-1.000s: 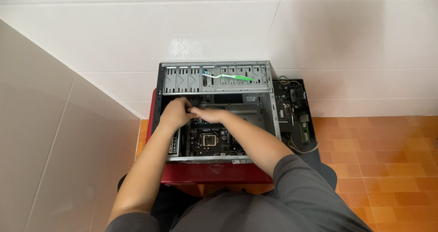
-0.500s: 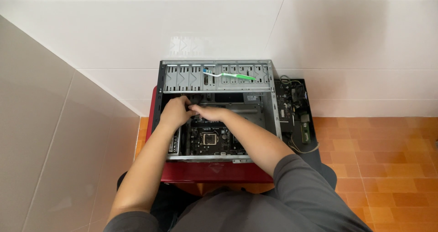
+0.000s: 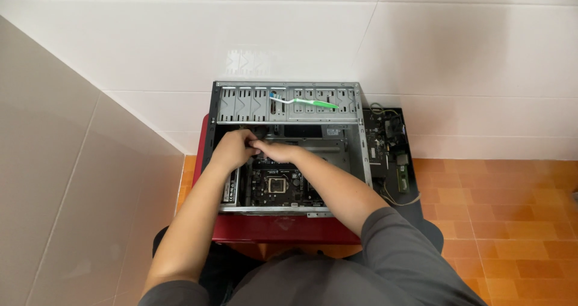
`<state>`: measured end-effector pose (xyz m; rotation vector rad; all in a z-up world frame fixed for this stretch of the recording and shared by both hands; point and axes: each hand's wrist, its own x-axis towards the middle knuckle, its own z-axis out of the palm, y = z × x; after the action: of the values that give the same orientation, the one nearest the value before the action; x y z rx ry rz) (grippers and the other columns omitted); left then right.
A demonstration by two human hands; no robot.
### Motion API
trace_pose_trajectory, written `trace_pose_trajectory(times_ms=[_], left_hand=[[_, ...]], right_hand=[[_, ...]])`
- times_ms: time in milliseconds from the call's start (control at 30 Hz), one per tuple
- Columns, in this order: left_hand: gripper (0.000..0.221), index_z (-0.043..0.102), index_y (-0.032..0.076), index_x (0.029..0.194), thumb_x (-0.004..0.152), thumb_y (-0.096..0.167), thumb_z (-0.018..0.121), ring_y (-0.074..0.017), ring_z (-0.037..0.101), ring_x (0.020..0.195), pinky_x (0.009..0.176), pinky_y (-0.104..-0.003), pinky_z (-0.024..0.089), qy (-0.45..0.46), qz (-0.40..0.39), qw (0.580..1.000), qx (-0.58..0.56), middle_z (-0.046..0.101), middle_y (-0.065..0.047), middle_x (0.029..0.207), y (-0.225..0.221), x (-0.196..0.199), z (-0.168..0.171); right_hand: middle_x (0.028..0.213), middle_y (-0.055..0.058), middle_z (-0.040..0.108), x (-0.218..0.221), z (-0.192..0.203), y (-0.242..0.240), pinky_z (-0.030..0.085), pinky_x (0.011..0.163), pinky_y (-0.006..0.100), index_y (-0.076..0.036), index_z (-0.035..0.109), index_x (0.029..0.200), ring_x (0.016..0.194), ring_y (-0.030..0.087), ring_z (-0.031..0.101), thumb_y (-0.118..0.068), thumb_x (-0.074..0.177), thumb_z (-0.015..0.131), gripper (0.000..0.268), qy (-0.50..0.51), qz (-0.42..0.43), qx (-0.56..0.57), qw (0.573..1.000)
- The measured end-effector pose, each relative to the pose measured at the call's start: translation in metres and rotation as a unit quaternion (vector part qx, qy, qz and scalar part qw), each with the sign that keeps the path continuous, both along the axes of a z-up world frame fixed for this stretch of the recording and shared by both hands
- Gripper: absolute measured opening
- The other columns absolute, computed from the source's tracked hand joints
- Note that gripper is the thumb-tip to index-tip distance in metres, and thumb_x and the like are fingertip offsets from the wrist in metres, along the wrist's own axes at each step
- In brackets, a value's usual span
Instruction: Installing and screwing a motherboard into a computer case.
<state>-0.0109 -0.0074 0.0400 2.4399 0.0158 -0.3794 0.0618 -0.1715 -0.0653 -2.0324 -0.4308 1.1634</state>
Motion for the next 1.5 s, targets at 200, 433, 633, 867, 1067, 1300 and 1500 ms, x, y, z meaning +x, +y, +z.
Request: trace_pose_trajectory(times_ms=[200,433,633,867,1067,1300,1500], left_hand=[[0.042,0.07,0.002,0.125,0.085,0.011,0.076,-0.0435,0.066,0.12,0.101,-0.051,0.053,-0.023,-0.028,0.999,0.006,0.073,-0.024,0.118,-0.001,-0.002,0.006],[0.021,0.076,0.006,0.104,0.083,0.005,0.076,-0.0418,0.07,0.109,0.092,-0.051,0.056,-0.085,-0.03,0.996,0.008,0.077,-0.019,0.1,0.009,0.006,-0.026],[0.05,0.068,0.001,0.11,0.065,0.012,0.085,-0.0349,0.068,0.098,0.086,-0.041,0.055,-0.2,-0.004,0.98,0.003,0.072,-0.015,0.11,0.009,0.005,-0.046],[0.027,0.077,0.004,0.094,0.068,-0.002,0.075,-0.0314,0.071,0.072,0.07,-0.039,0.057,-0.149,0.003,0.989,-0.021,0.077,-0.013,0.085,0.007,0.006,-0.037],[0.041,0.078,0.006,0.111,0.075,-0.006,0.064,-0.0337,0.074,0.079,0.071,-0.042,0.056,-0.148,-0.041,0.988,-0.013,0.079,-0.012,0.093,0.006,0.004,-0.031],[0.029,0.075,0.004,0.094,0.067,0.007,0.085,-0.0304,0.071,0.08,0.074,-0.04,0.057,-0.133,0.012,0.991,0.01,0.076,-0.012,0.091,0.005,0.007,-0.037],[0.044,0.076,0.008,0.11,0.069,-0.007,0.07,-0.0334,0.073,0.086,0.077,-0.042,0.057,-0.113,-0.044,0.993,0.005,0.078,-0.011,0.098,0.006,0.003,-0.029]], right_hand=[[0.133,0.022,0.067,-0.001,-0.005,0.003,0.041,0.116,0.047,-0.001,0.061,0.14,0.134,0.036,0.056,-0.082,0.091,0.025,0.1,-0.002,-0.006,-0.007,1.0],[0.128,0.017,0.07,0.006,-0.033,-0.005,0.043,0.114,0.048,-0.009,0.064,0.137,0.13,0.034,0.059,-0.087,0.09,0.022,0.1,-0.031,0.004,-0.033,0.999],[0.123,0.014,0.067,-0.002,-0.006,0.001,0.048,0.099,0.04,-0.003,0.064,0.13,0.113,0.027,0.064,-0.082,0.08,0.012,0.107,-0.043,0.003,-0.034,0.998],[0.139,0.012,0.061,-0.001,-0.013,0.001,0.049,0.094,0.041,-0.023,0.033,0.16,0.116,0.027,0.062,-0.076,0.083,0.011,0.096,-0.047,0.032,-0.006,0.998],[0.134,0.019,0.06,-0.004,-0.003,0.001,0.049,0.098,0.048,-0.011,0.039,0.155,0.119,0.031,0.06,-0.073,0.087,0.008,0.098,-0.063,0.044,-0.001,0.997],[0.133,0.015,0.061,-0.005,0.007,0.001,0.045,0.1,0.048,-0.016,0.045,0.153,0.123,0.031,0.059,-0.081,0.077,0.01,0.105,-0.041,0.045,-0.044,0.997],[0.138,0.02,0.059,-0.003,0.003,-0.001,0.045,0.102,0.05,-0.013,0.038,0.156,0.128,0.034,0.057,-0.079,0.079,0.015,0.104,-0.029,0.031,-0.033,0.999]])
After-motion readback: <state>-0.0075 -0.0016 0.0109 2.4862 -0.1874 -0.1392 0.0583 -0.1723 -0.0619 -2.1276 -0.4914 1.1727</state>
